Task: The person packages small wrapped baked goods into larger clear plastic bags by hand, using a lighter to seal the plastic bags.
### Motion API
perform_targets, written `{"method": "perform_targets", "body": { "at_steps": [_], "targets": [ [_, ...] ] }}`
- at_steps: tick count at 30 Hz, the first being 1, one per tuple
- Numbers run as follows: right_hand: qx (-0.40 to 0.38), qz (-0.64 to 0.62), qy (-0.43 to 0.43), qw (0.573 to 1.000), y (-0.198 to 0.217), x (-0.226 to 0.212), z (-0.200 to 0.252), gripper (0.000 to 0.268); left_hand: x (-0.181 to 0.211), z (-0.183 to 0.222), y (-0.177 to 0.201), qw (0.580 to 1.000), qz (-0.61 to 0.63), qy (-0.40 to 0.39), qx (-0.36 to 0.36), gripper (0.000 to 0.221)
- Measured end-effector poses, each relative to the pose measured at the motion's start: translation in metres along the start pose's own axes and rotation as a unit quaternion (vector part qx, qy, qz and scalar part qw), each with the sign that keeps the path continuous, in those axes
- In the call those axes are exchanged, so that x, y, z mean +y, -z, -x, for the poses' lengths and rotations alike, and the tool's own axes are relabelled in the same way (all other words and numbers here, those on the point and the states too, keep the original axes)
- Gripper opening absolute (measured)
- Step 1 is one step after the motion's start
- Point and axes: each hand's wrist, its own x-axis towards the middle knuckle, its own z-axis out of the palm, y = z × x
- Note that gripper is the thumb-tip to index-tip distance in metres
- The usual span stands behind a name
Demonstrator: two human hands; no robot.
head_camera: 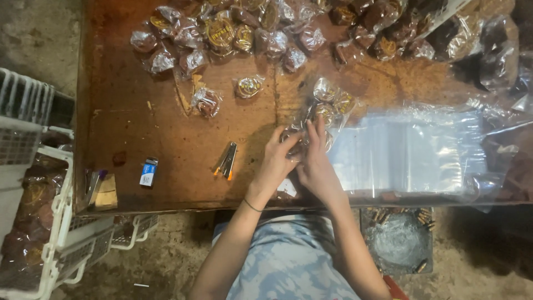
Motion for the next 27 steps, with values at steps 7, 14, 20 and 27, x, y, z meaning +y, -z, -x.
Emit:
{"method": "perform_targets", "body": {
  "at_steps": [7,14,20,27],
  "targets": [
    [0.024,0.002,-0.033,0.999,0.003,-0.002,0.003,0.094,0.033,0.001,0.006,0.985,-0.139,0.102,-0.004,0.053],
    [-0.022,0.204,0.081,0.975,-0.016,0.03,-0.004,0.088,0.023,0.003,0.014,0.99,-0.051,0.129,-0.02,0.059],
    [-0.015,0.255,0.161,0.953,-0.024,0.037,-0.024,0.067,-0.016,0.005,0.011,0.987,-0.136,0.023,0.086,0.013],
    [0.044,0.29,0.113,0.949,-0.029,0.045,-0.024,0.04,-0.011,0.028,0.012,0.984,-0.177,0.02,0.015,0.022]
  ]
}}
